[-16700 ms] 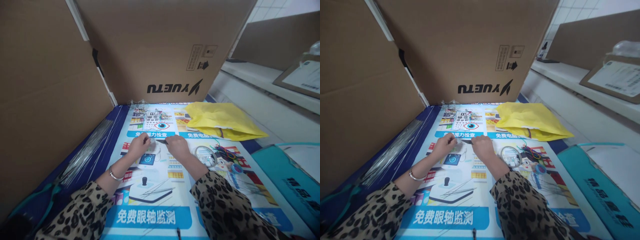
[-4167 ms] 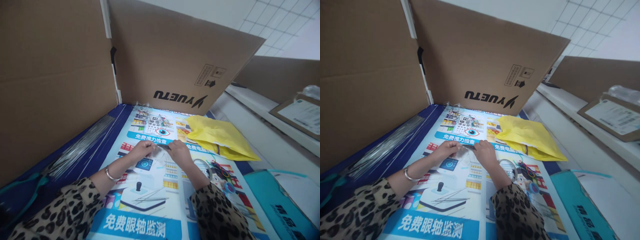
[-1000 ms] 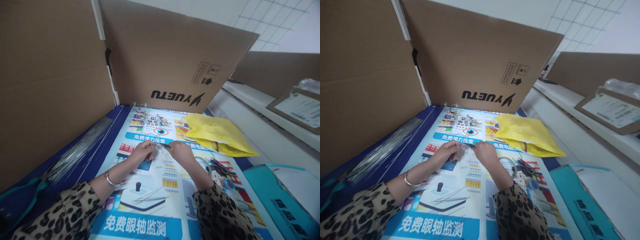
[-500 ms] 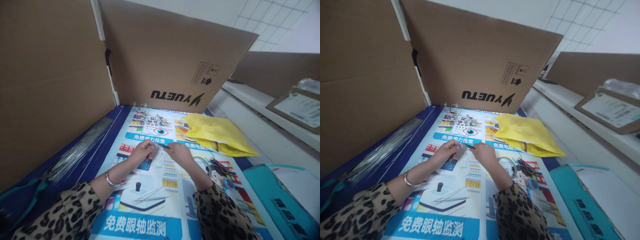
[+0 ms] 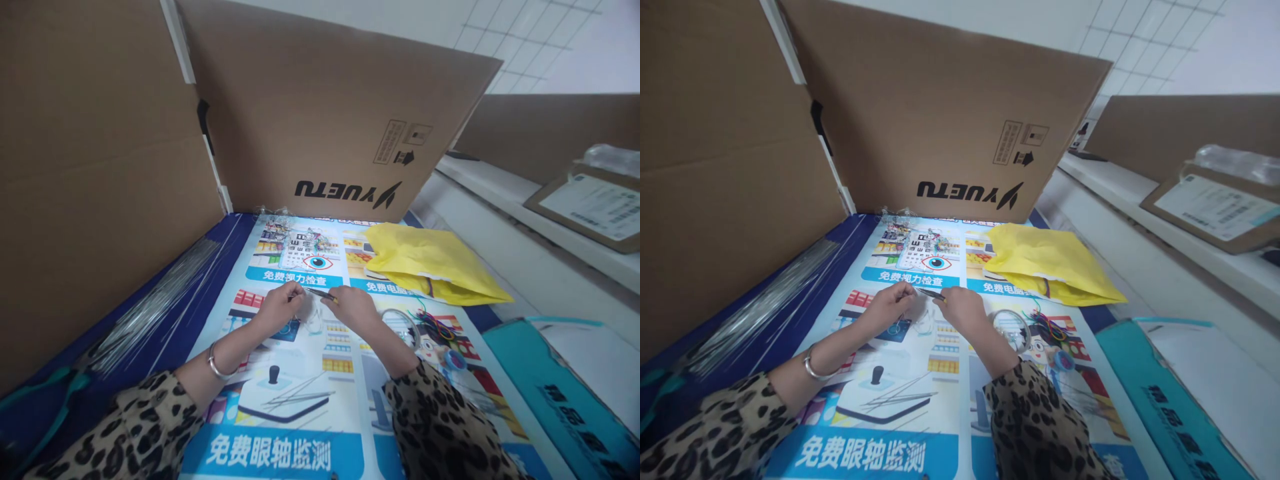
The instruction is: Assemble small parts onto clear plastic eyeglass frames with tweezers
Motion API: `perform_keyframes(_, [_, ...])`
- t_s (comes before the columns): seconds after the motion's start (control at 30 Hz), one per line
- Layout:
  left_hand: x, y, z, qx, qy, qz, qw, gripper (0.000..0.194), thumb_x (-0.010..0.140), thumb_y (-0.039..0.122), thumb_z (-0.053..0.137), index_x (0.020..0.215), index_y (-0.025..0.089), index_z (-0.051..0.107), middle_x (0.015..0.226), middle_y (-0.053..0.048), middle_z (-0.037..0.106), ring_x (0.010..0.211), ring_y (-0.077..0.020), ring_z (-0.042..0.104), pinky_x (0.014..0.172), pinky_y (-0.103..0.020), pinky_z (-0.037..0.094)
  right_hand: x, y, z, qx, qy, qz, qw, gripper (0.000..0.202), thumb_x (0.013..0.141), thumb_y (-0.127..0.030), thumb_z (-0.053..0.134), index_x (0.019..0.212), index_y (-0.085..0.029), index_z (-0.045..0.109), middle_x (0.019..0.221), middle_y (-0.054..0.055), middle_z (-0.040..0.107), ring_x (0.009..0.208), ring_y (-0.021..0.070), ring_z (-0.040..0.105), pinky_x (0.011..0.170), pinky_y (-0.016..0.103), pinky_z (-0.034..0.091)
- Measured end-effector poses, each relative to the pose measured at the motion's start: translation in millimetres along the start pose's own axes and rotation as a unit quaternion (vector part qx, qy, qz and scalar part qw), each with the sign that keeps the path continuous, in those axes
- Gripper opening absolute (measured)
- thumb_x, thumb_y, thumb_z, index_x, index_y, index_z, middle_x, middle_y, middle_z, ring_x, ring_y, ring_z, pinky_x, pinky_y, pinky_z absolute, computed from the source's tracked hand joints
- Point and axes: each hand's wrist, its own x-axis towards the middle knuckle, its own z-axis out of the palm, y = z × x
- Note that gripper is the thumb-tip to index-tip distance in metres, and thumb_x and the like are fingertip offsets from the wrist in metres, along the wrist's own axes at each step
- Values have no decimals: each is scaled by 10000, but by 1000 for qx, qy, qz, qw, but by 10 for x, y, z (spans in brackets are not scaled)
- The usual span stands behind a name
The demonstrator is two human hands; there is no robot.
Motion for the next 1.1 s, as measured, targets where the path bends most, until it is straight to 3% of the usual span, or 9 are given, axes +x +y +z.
perform_keyframes(0.3, [16, -58, 69, -100, -8, -56, 993, 62, 713, 251, 456, 726, 193, 473, 520, 64, 506, 374, -74, 455, 369, -175, 321, -32, -74, 8, -18, 27, 21, 999, 307, 837, -452, 390, 883, -231, 598, 866, 46, 647, 788, 189, 596, 597, 251, 365])
perform_keyframes(0.6, [16, -39, 32, -23, 19, -18, 999, 43, 695, 235, 489, 692, 194, 503, 589, 57, 556, 443, -83, 530, 466, -193, 389, -27, -34, -47, 18, -15, 11, 1000, 345, 823, -499, 370, 851, -248, 606, 869, 33, 652, 810, 189, 591, 582, 251, 361])
perform_keyframes(0.9, [40, 27, -1, -195, -32, -90, 976, 162, 681, 247, 550, 690, 170, 408, 671, -10, 608, 461, -95, 550, 372, -169, 362, -49, -76, -121, 2, -28, 23, 999, 347, 823, -504, 381, 893, -252, 610, 891, 40, 652, 833, 193, 587, 621, 257, 376])
perform_keyframes(1.1, [25, 28, -17, -247, -62, -88, 963, 197, 699, 263, 560, 742, 173, 390, 722, -36, 644, 467, -97, 565, 364, -161, 346, -64, -90, -137, -4, -26, 22, 999, 343, 832, -492, 380, 902, -246, 608, 906, 52, 647, 833, 189, 585, 632, 261, 373])
